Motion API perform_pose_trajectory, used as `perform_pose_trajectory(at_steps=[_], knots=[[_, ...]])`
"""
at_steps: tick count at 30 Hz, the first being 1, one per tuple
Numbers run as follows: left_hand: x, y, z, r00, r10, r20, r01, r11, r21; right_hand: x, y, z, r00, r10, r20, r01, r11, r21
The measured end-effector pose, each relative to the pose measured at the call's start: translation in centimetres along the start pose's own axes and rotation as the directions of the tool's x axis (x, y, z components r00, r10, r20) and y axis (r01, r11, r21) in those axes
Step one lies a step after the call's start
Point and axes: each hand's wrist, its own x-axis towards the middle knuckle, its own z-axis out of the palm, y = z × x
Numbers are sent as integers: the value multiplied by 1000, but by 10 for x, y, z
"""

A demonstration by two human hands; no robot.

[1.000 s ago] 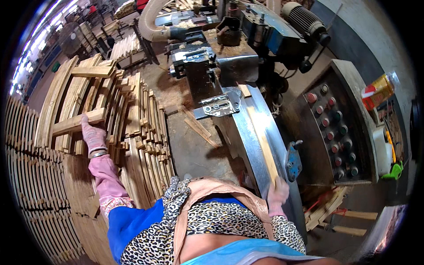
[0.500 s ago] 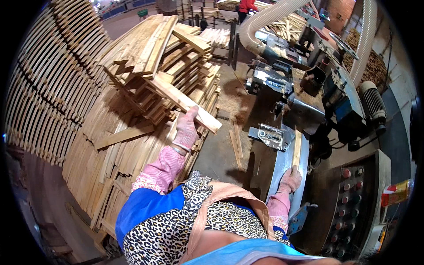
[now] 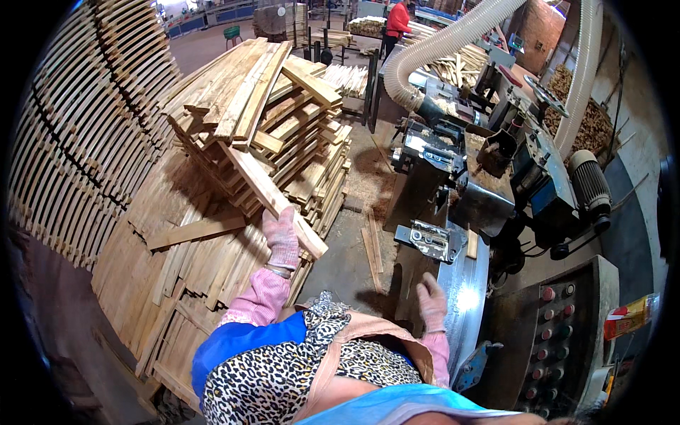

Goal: The person takes wooden planks from a stack and feeds them one by one into an industrial woodworking machine, then sets the processed planks aside.

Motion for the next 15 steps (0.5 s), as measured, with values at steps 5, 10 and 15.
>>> perform_pose_trajectory(at_steps=[5,10,15], knots=[[40,17,-7,972,156,-173,-156,988,16,-58,-40,1,996,-92,16,93,946,-312],[64,-8,-30,887,447,-118,-352,819,453,-37,-80,22,958,-286,5,283,945,-165],[-88,-58,43,824,338,455,-498,815,296,0,-190,70,623,-749,225,746,482,-459]])
